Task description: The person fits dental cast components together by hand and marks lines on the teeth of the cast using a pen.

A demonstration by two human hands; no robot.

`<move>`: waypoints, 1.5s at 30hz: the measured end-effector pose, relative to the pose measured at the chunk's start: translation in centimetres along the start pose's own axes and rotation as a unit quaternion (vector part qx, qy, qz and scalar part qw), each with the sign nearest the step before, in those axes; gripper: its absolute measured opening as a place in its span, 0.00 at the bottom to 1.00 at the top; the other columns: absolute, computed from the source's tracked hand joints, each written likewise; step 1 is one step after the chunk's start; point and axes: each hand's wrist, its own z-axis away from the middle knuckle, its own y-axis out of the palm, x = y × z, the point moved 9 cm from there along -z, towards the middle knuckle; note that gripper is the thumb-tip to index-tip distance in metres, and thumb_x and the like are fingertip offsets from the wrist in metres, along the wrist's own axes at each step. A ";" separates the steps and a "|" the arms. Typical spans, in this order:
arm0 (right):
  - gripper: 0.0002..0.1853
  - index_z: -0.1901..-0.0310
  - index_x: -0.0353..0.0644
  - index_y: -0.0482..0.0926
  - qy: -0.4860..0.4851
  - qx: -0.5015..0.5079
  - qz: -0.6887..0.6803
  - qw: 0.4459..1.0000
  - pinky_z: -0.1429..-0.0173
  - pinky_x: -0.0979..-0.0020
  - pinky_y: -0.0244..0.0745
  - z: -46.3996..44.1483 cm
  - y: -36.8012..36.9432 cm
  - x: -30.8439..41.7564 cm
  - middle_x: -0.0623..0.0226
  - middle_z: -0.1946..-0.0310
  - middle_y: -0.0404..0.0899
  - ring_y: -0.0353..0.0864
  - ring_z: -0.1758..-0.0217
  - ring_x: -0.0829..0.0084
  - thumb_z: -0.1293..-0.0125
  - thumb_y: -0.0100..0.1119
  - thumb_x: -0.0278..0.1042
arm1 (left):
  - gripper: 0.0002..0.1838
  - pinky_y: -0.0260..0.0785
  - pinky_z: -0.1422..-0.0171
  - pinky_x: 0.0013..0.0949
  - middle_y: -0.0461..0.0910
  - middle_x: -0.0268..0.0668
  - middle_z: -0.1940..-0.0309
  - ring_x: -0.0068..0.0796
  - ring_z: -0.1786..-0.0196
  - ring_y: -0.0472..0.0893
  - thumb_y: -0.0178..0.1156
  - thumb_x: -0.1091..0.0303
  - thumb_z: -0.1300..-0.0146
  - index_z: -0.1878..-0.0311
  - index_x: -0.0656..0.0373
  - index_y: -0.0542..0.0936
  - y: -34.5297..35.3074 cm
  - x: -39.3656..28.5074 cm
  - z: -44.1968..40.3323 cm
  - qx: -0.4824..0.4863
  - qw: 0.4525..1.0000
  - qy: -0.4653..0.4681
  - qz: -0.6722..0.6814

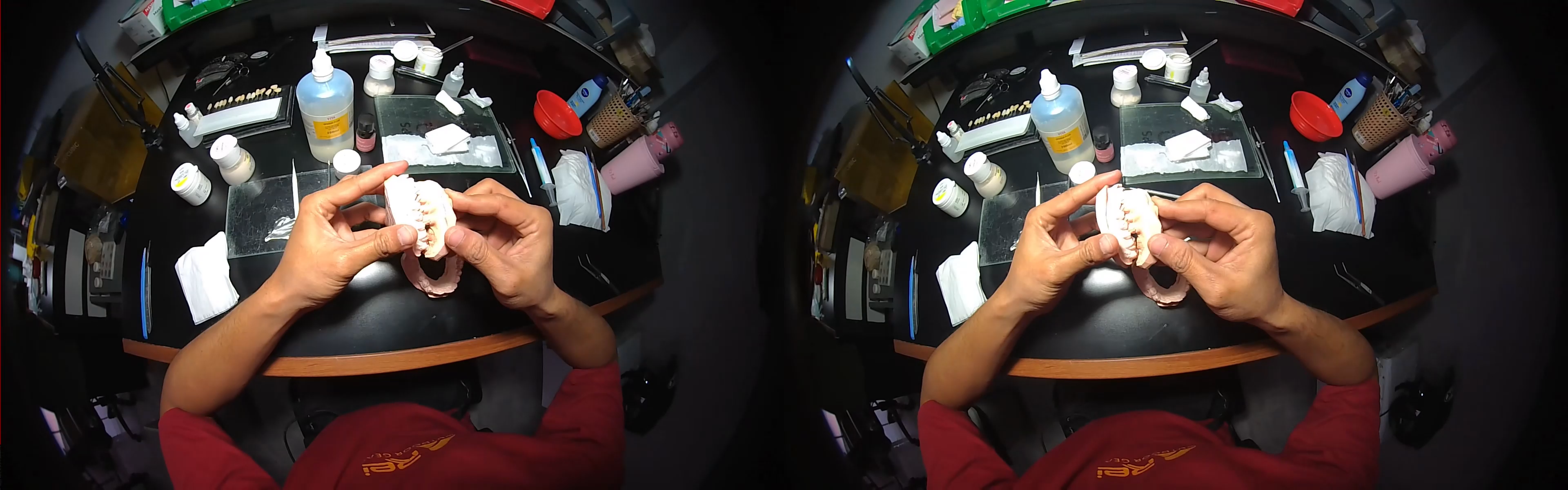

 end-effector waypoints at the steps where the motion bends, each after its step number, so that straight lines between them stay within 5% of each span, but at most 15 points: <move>1: 0.18 0.42 0.27 0.81 0.002 0.000 0.000 1.000 0.44 0.75 0.87 0.0 0.0 0.0 0.57 0.50 0.78 0.85 0.51 0.73 0.32 0.66 0.16 | 0.35 0.80 0.39 0.31 0.74 0.42 0.36 0.28 0.43 0.81 0.75 0.72 0.37 0.27 0.62 0.74 0.0 0.0 0.0 0.000 1.000 0.001 0.001; 20: 0.18 0.44 0.30 0.84 -0.057 -0.011 0.045 0.997 0.52 0.78 0.88 0.3 0.3 1.3 0.61 0.54 0.79 0.85 0.53 0.76 0.37 0.71 0.15 | 0.36 0.78 0.31 0.42 0.71 0.46 0.31 0.39 0.32 0.76 0.70 0.75 0.32 0.23 0.65 0.66 1.1 -0.1 0.1 0.056 0.996 0.003 0.071; 45: 0.19 0.43 0.30 0.83 -0.036 -0.005 0.034 0.999 0.51 0.79 0.88 0.2 0.4 0.9 0.61 0.54 0.79 0.85 0.53 0.76 0.36 0.70 0.15 | 0.37 0.78 0.31 0.41 0.72 0.46 0.33 0.39 0.31 0.75 0.69 0.76 0.32 0.22 0.66 0.64 1.1 0.1 0.0 0.059 0.994 -0.015 0.086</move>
